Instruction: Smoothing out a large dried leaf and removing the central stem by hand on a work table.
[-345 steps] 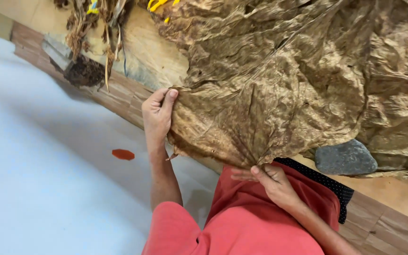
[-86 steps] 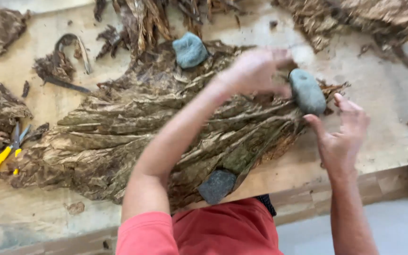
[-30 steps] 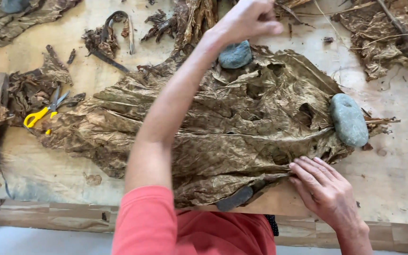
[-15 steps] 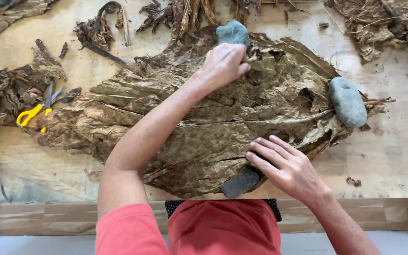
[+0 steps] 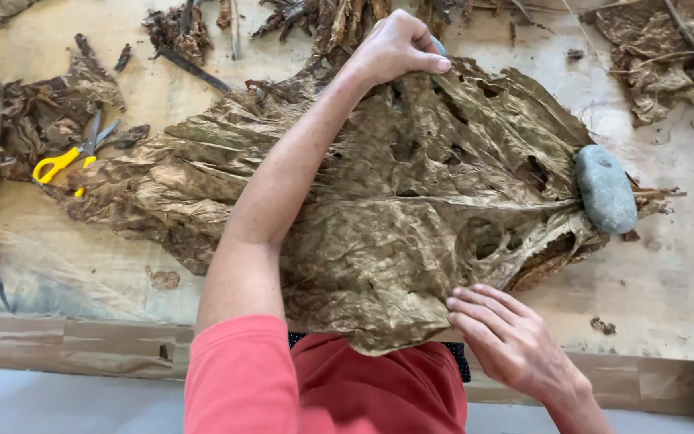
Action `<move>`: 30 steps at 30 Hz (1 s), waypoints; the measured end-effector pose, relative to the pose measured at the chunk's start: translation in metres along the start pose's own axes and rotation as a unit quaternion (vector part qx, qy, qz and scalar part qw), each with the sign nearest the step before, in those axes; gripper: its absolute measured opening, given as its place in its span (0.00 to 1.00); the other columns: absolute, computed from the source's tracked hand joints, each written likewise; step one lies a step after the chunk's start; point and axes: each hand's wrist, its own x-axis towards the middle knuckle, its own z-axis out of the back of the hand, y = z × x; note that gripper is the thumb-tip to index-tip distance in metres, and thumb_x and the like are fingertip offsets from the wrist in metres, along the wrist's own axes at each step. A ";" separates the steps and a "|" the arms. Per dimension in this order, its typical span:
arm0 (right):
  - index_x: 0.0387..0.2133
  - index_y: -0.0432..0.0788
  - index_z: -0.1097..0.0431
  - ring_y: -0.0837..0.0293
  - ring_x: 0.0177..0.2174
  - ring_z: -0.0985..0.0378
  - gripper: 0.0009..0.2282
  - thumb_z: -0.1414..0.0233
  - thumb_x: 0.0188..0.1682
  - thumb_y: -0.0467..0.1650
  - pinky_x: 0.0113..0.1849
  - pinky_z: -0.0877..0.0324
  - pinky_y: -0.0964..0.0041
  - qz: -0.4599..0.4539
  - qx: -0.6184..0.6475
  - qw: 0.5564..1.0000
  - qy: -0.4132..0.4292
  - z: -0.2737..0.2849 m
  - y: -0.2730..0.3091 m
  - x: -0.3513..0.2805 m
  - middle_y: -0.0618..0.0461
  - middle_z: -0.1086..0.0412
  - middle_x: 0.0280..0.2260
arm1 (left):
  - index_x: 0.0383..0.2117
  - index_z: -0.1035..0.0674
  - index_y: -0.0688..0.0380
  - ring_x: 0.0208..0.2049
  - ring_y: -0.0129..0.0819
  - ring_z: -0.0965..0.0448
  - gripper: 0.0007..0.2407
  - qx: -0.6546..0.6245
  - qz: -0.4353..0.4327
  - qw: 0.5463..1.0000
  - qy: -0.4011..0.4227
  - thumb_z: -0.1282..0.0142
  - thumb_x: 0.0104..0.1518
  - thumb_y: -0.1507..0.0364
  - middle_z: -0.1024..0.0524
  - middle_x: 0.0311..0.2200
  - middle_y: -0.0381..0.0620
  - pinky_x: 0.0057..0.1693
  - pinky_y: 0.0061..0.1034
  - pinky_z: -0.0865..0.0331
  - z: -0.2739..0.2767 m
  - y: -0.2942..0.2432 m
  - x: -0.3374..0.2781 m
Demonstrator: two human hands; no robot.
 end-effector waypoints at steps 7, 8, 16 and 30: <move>0.45 0.40 0.28 0.50 0.52 0.21 0.10 0.47 0.52 0.27 0.56 0.28 0.51 -0.024 0.005 1.000 0.001 -0.002 0.005 -0.018 0.49 0.24 0.51 | 0.22 0.13 0.45 0.25 0.19 0.26 0.11 0.014 -0.078 0.997 -0.022 0.19 0.39 0.60 0.20 0.20 0.31 0.31 0.24 0.34 0.000 0.019 0.027; 0.45 0.40 0.28 0.50 0.52 0.21 0.10 0.47 0.52 0.27 0.56 0.28 0.51 -0.023 0.004 1.000 0.000 -0.001 0.006 -0.020 0.49 0.24 0.51 | 0.22 0.13 0.45 0.25 0.19 0.26 0.11 0.016 -0.078 0.997 -0.023 0.19 0.39 0.60 0.20 0.20 0.31 0.31 0.24 0.34 0.002 0.020 0.028; 0.48 0.48 0.25 0.58 0.40 0.20 0.13 0.42 0.50 0.31 0.46 0.27 0.56 -0.051 -0.057 0.996 -0.049 -0.003 0.015 -0.005 0.56 0.23 0.39 | 0.33 0.13 0.45 0.26 0.22 0.18 0.06 0.094 -0.188 0.972 -0.108 0.32 0.54 0.63 0.16 0.25 0.32 0.34 0.24 0.28 0.030 0.022 0.014; 0.47 0.48 0.24 0.51 0.44 0.26 0.09 0.43 0.54 0.29 0.54 0.29 0.44 0.003 -0.091 0.990 -0.108 -0.021 0.018 0.029 0.51 0.31 0.40 | 0.30 0.23 0.51 0.23 0.24 0.29 0.13 0.112 -0.041 0.986 0.118 0.42 0.64 0.56 0.24 0.27 0.38 0.30 0.17 0.34 0.040 0.005 -0.111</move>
